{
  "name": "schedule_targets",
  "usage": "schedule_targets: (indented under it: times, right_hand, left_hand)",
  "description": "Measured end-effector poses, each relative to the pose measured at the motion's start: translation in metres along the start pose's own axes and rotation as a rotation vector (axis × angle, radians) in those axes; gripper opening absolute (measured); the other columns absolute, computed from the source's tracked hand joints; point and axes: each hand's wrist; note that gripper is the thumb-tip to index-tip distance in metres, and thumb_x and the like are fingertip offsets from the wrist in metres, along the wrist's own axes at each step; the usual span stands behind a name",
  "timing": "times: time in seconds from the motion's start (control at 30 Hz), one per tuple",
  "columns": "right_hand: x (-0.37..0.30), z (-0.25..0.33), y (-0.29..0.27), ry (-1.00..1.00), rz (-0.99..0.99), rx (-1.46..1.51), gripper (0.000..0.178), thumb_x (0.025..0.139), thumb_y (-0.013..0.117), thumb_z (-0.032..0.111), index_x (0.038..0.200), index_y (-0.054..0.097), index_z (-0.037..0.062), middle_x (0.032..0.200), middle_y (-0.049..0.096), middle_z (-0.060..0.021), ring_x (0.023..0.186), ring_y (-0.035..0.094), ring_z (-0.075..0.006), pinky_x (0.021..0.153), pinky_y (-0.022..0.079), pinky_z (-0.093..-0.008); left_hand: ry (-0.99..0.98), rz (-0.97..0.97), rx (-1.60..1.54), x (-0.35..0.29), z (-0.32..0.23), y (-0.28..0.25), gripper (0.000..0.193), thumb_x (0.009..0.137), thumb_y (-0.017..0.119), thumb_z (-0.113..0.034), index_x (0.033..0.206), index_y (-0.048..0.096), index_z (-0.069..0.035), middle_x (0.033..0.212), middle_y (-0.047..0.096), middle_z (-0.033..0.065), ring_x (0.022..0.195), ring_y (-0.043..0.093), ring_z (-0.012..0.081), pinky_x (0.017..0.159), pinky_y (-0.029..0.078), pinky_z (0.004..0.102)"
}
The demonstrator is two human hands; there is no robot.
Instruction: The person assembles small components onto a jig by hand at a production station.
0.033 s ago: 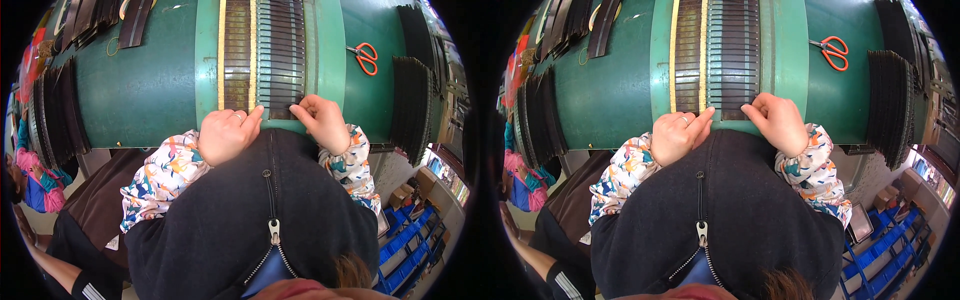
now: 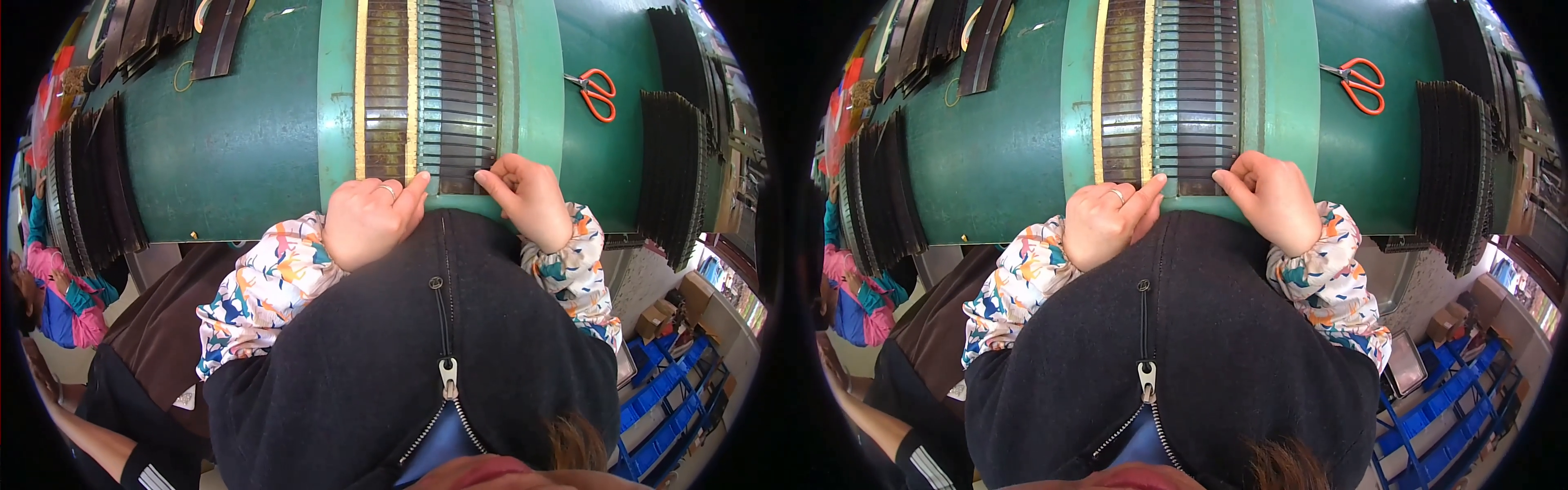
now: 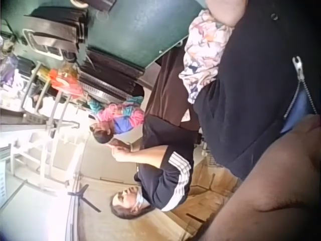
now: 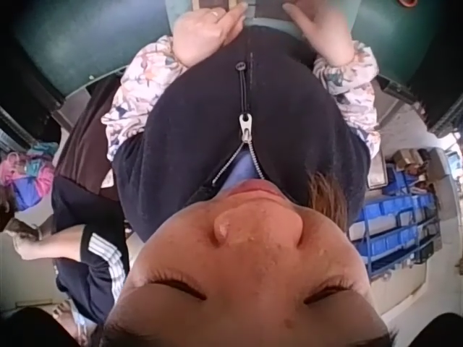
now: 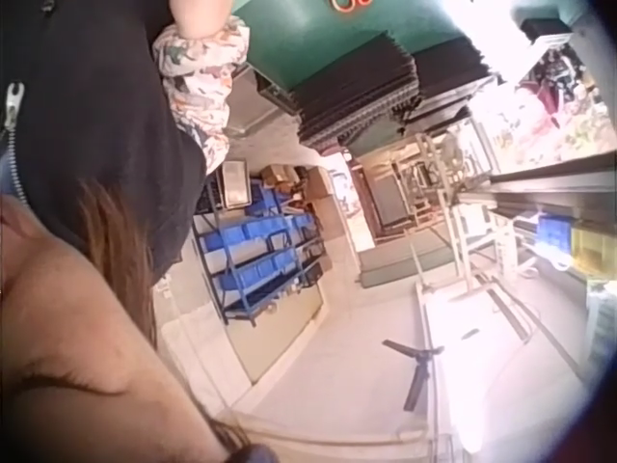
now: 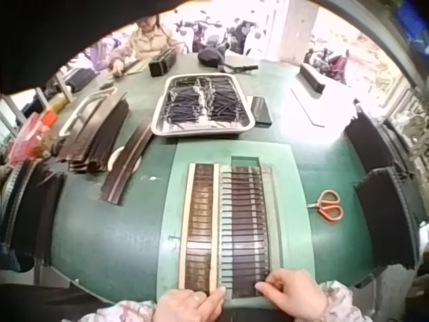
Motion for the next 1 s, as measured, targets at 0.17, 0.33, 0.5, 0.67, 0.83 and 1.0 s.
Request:
schedule_targets:
  times: [0.17,0.33,0.5,0.67,0.83,1.0]
  right_hand:
    - [-0.003,-0.005,0.001,-0.013,-0.036,-0.022,0.027,0.089,0.068,0.019,0.074,0.057,0.0004,0.053,0.054,-0.0017,0.043,0.048,-0.0058,0.040,0.035,-0.0246]
    - [0.001,-0.023,-0.007,-0.024,-0.055,-0.132,0.027,0.089,0.068,0.019,0.073,0.055,0.0016,0.054,0.053,0.0002,0.043,0.047,-0.0056,0.040,0.034,-0.0234]
    - [-0.022,-0.056,-0.051,0.030,-0.211,0.189,0.020,0.096,0.057,0.017,0.081,0.055,0.0046,0.057,0.045,0.0047,0.043,0.042,-0.0043,0.040,0.032,-0.0210]
    - [0.003,-0.027,-0.061,-0.147,-0.125,0.194,0.017,0.098,0.054,0.016,0.086,0.055,0.0036,0.059,0.045,0.0046,0.048,0.044,-0.0032,0.043,0.034,-0.0196]
    - [0.025,0.039,-0.032,-0.422,0.087,-0.104,0.012,0.094,0.058,0.011,0.088,0.058,0.0010,0.063,0.050,-0.0005,0.055,0.051,-0.0083,0.049,0.039,-0.0242]
    - [0.038,0.086,0.008,-0.837,0.116,-0.405,0.007,0.087,0.063,0.005,0.091,0.061,-0.0008,0.072,0.056,-0.0089,0.065,0.059,-0.0196,0.059,0.046,-0.0311]
  left_hand:
    - [0.003,-0.014,-0.024,0.001,0.000,0.001,0.030,0.074,0.074,-0.013,0.104,0.070,-0.009,0.057,0.047,-0.0012,0.049,0.051,0.0151,0.046,0.043,0.0303]
    - [-0.032,-0.046,-0.077,-0.002,0.003,-0.002,0.027,0.076,0.073,-0.012,0.102,0.069,-0.006,0.055,0.046,0.0009,0.050,0.051,0.0178,0.048,0.044,0.0305]
    - [-0.619,-0.750,-0.087,-0.096,0.020,-0.042,0.021,0.090,0.060,-0.013,0.108,0.065,-0.001,0.090,0.059,0.0118,0.079,0.058,0.0203,0.072,0.048,0.0324]
    - [-1.025,-1.187,-0.156,-0.181,0.053,-0.024,0.032,0.097,0.055,-0.019,0.122,0.053,0.001,0.109,0.057,0.0134,0.090,0.058,0.0200,0.080,0.048,0.0342]
    - [-1.183,-1.173,-0.978,-0.189,0.055,-0.035,0.035,0.101,0.048,-0.030,0.119,0.052,0.000,0.103,0.064,0.0149,0.072,0.065,0.0173,0.074,0.053,0.0295]
    - [-1.318,-0.691,-1.194,-0.197,0.051,-0.068,0.032,0.099,0.052,-0.031,0.108,0.057,-0.001,0.078,0.066,0.0119,0.047,0.060,0.0139,0.046,0.049,0.0240]
Point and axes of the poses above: each hand's wrist, its own x-axis towards the middle knuckle, its own y-axis out of the palm, z = x × y
